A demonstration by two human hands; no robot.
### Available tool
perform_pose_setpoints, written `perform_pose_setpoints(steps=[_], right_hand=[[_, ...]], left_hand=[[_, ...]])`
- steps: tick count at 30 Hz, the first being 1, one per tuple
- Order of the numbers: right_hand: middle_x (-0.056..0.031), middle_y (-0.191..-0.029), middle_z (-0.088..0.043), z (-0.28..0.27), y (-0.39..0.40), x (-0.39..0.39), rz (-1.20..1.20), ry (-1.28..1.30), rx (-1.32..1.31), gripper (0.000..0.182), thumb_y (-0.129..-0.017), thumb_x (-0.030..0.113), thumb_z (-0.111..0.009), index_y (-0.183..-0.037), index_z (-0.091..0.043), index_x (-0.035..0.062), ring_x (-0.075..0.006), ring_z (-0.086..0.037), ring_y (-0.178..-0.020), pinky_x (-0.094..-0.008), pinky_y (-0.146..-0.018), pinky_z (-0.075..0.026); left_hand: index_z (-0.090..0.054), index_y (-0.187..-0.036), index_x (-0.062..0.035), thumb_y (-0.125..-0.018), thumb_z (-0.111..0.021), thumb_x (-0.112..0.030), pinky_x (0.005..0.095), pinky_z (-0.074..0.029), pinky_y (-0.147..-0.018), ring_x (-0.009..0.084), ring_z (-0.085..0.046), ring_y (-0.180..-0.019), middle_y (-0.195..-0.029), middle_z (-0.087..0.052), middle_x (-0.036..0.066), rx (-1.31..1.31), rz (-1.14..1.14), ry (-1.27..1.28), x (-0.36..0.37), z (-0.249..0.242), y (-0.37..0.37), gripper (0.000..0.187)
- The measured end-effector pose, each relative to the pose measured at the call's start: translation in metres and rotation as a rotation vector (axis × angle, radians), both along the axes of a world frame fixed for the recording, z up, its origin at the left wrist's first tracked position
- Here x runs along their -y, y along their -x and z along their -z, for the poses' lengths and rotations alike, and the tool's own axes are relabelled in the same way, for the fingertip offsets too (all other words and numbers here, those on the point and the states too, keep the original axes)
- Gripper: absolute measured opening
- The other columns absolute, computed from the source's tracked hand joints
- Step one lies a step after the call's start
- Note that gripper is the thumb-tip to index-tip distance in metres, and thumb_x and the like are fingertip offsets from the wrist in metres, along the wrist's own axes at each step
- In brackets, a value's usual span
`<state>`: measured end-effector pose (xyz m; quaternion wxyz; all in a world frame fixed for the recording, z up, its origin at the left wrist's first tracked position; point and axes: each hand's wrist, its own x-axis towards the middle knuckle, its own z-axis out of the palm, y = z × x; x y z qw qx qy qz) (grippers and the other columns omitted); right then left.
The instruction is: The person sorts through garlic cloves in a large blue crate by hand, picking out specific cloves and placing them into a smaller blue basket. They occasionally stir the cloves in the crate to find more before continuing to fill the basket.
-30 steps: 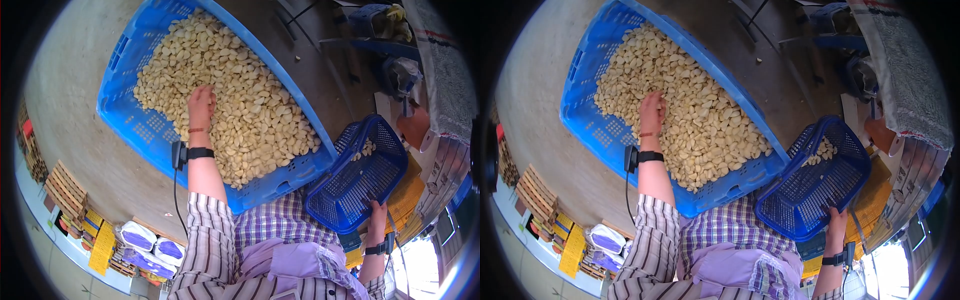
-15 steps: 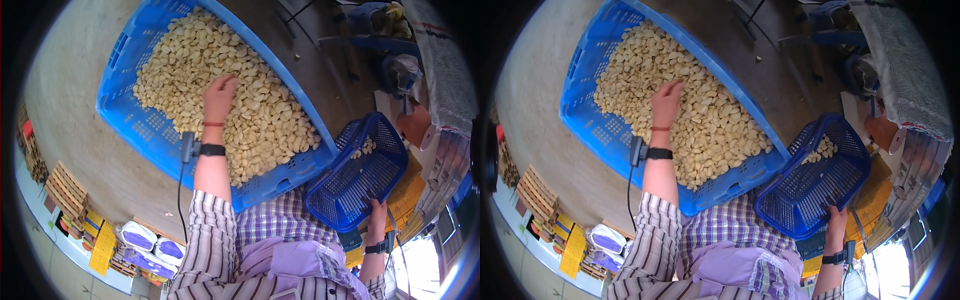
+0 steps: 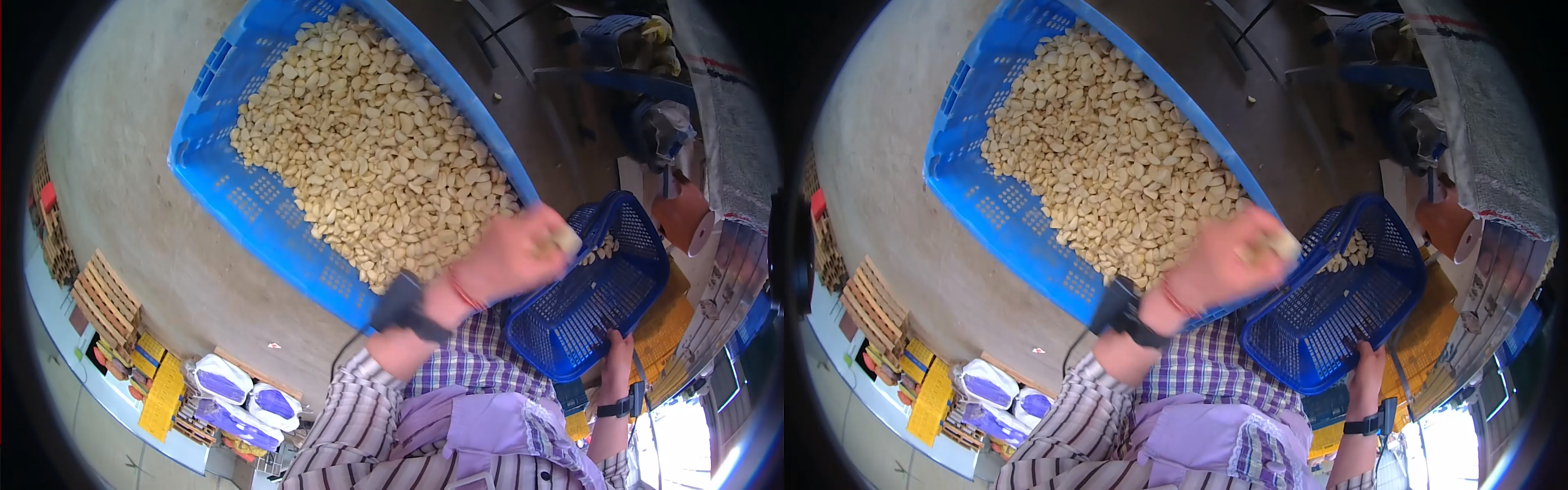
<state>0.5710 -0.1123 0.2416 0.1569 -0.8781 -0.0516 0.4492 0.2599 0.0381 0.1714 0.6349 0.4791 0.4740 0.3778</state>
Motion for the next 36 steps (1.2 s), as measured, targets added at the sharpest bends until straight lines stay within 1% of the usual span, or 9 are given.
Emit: perform_pose_setpoints(steps=[8,12,13,15,18,24,27,31,36], right_hand=[[-0.0109,-0.109,-0.062,0.007,-0.022,0.016,-0.066,-0.071,0.005,0.039,-0.081,-0.001,-0.043,-0.119,-0.052,-0.0006,-0.0190,-0.060,-0.097,-0.0293,-0.085,-0.048],[-0.0121,-0.113,-0.061,0.005,-0.017,0.014,-0.073,-0.039,-0.020,0.037,-0.085,0.001,-0.043,-0.120,-0.052,-0.0016,-0.0200,-0.058,-0.102,-0.0307,-0.095,-0.041],[-0.0122,-0.113,-0.061,0.007,-0.018,0.015,-0.067,-0.020,-0.010,0.036,-0.085,0.001,-0.043,-0.120,-0.051,-0.0016,-0.0201,-0.058,-0.102,-0.0307,-0.095,-0.041],[-0.0123,-0.113,-0.061,0.008,-0.016,0.013,-0.061,-0.003,-0.003,0.036,-0.085,0.002,-0.043,-0.121,-0.051,-0.0016,-0.0202,-0.058,-0.101,-0.0307,-0.094,-0.041],[-0.0127,-0.113,-0.061,0.002,-0.003,0.002,-0.027,-0.009,-0.015,0.036,-0.086,0.001,-0.043,-0.121,-0.051,-0.0018,-0.0199,-0.059,-0.100,-0.0308,-0.094,-0.042],[-0.0126,-0.111,-0.062,0.001,-0.005,0.006,-0.045,-0.008,0.020,0.036,-0.085,0.000,-0.042,-0.119,-0.051,-0.0028,-0.0197,-0.060,-0.096,-0.0296,-0.089,-0.046],[-0.0127,-0.111,-0.062,0.001,-0.004,0.003,-0.051,-0.016,-0.003,0.035,-0.085,0.001,-0.043,-0.119,-0.051,-0.0027,-0.0198,-0.060,-0.097,-0.0293,-0.088,-0.047],[-0.0132,-0.112,-0.061,-0.001,0.002,0.001,-0.025,-0.004,0.010,0.035,-0.085,0.002,-0.043,-0.119,-0.051,-0.0023,-0.0195,-0.060,-0.097,-0.0290,-0.089,-0.046],[-0.0127,-0.113,-0.061,0.003,-0.005,0.004,-0.059,0.023,0.006,0.037,-0.085,0.003,-0.044,-0.121,-0.051,-0.0016,-0.0198,-0.060,-0.098,-0.0285,-0.088,-0.046]], left_hand=[[-0.057,-0.115,-0.0088,-0.067,-0.074,-0.028,0.0399,-0.045,-0.083,0.0343,-0.053,-0.104,-0.110,-0.057,0.016,-0.341,0.685,-0.382,0.059,-0.029,-0.080,0.054],[-0.061,-0.107,-0.0068,-0.068,-0.075,-0.027,0.0389,-0.042,-0.091,0.0322,-0.054,-0.103,-0.111,-0.058,0.015,-0.083,-0.001,-0.356,0.010,-0.010,-0.005,0.046],[-0.062,-0.103,-0.0051,-0.073,-0.074,-0.020,0.0346,-0.043,-0.090,0.0266,-0.055,-0.105,-0.109,-0.060,0.013,-0.466,0.106,-0.201,0.002,0.023,0.014,0.035],[-0.063,-0.101,-0.0034,-0.080,-0.067,-0.009,0.0317,-0.047,-0.080,0.0205,-0.059,-0.091,-0.099,-0.062,0.009,-0.617,-0.540,0.041,-0.013,0.061,0.080,0.022],[-0.064,-0.101,-0.0029,-0.082,-0.066,-0.026,0.0370,-0.049,-0.077,0.0278,-0.062,-0.086,-0.103,-0.062,0.016,-1.302,-0.609,0.095,-0.010,0.164,0.182,0.030],[-0.066,-0.097,-0.0023,-0.079,-0.065,-0.032,0.0412,-0.050,-0.074,0.0326,-0.063,-0.088,-0.096,-0.067,0.017,-1.544,-0.073,0.381,-0.025,0.195,0.218,0.034],[-0.066,-0.098,-0.0026,-0.078,-0.068,-0.029,0.0382,-0.051,-0.072,0.0294,-0.065,-0.082,-0.091,-0.068,0.015,-1.454,-0.142,0.377,-0.031,0.194,0.221,0.033],[-0.064,-0.099,-0.0004,-0.080,-0.070,-0.020,0.0288,-0.050,-0.067,0.0159,-0.062,-0.072,-0.084,-0.067,0.008,-0.593,-0.648,0.192,-0.023,0.164,0.182,0.028],[-0.061,-0.099,-0.0058,-0.076,-0.064,-0.011,0.0326,-0.049,-0.076,0.0207,-0.061,-0.083,-0.103,-0.064,0.008,-0.070,-0.069,-0.251,0.002,0.027,0.038,0.024]])
